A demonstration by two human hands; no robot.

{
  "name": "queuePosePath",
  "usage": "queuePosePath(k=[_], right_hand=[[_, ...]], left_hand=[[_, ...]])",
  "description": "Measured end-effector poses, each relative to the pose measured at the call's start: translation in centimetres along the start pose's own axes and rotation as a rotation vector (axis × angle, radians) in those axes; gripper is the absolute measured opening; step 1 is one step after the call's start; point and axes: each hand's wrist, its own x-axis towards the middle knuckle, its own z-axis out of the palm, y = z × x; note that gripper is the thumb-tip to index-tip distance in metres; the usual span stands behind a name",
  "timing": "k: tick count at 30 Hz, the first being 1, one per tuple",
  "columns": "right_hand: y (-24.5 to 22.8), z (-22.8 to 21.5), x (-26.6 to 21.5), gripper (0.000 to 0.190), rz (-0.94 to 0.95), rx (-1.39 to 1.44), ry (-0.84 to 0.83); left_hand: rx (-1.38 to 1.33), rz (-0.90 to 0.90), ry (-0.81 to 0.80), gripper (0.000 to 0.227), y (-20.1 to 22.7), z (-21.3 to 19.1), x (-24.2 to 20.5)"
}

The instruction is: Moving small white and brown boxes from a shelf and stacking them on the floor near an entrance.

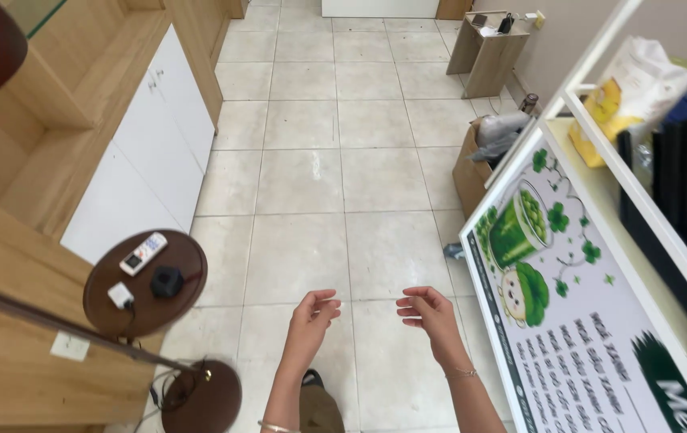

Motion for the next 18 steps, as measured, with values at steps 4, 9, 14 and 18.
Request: queuePosePath(k=[4, 9, 14, 18], right_hand=[[-4.3, 4.4, 9.4, 0.023, -0.043, 0.026, -0.01], [-9.3, 8.8, 19.3, 0.023, -0.071, 0.032, -0.009], [-13.7, 11.4, 30.4, 0.023, -0.041, 0.016, 0.005], [-16.5, 12.6, 41.8, 0.022, -0.024, -0.025, -0.025]], left_hand=[[-0.003, 0.047, -0.009, 0.033, 4.5, -2.8, 10.5], [0.0, 0.07, -0.025, 0.033, 9.7, -5.4, 21.1], [-0.048, 0.032, -0.041, 0.032, 11.7, -5.6, 33.2], [-0.05, 0.011, 0.017, 0.033, 14.2, -4.4, 43.7]])
